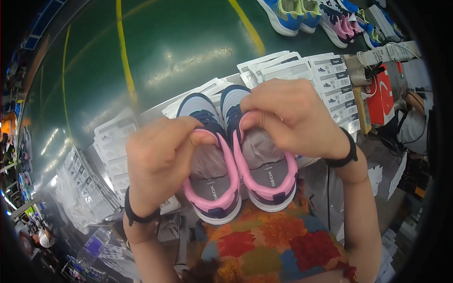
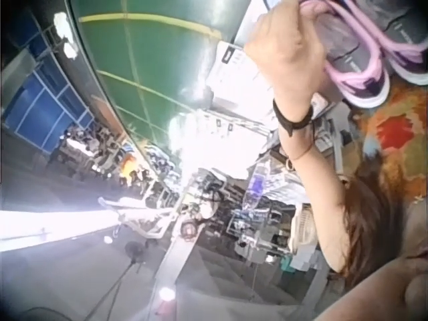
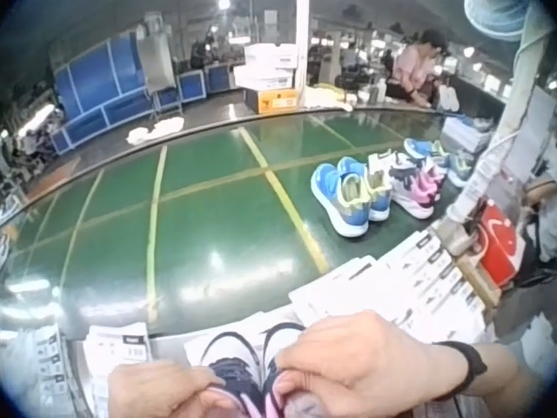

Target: The recorder compares individual shoes to printed label sheets and sorts the sheets accordingly.

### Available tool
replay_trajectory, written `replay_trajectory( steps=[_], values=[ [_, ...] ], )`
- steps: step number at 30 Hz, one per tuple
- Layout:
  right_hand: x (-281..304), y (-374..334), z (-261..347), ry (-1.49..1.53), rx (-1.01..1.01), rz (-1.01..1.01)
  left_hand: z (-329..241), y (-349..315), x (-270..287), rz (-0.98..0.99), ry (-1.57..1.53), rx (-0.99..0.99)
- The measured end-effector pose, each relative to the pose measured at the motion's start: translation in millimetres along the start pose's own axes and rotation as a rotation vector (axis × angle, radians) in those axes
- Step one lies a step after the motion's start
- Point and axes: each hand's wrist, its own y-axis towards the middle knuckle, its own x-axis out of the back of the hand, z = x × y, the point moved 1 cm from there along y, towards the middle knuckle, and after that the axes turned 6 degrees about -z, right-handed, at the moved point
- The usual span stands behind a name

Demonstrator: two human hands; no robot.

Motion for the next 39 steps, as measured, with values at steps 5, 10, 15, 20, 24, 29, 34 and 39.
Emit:
replay_trajectory(
  steps=[5, 10, 15, 20, 24, 29, 34, 39],
  values=[
    [0.4, 18.2, -14.4, 0.39, -0.445, 0.144, 13.8, 11.5, -6.1, 0.06, -0.438, 0.4],
    [-2.0, 22.3, -27.7, 0.587, -0.736, 0.284, 21.3, 22.1, -8.5, 0.13, -0.608, 0.604],
    [-14.1, 14.2, -31.1, 0.73, -0.694, 0.102, 17.7, 22.2, -9.2, 0.115, -0.632, 0.674],
    [-14.8, -31.6, -1.9, 0.183, -0.224, -0.027, -1.9, -20.2, -16.8, 0.059, -0.04, 0.098],
    [-30.8, -97.9, 20.3, 0.115, -0.106, -0.161, -19.2, -76.9, -30.9, 0.067, 0.03, -0.078],
    [-11.7, -86.3, 37.1, -0.041, -0.28, 0.138, -23.9, -76.1, -37.0, 0.142, 0.073, 0.232],
    [4.9, -63.2, 33.6, -0.036, -0.411, 0.255, -23.7, -53.7, -19.0, 0.184, -0.104, 0.37],
    [30.7, -33.2, 36.5, 0.062, -0.407, -0.042, -44.7, -20.1, 22.6, 0.006, -0.024, 0.389]
  ],
)
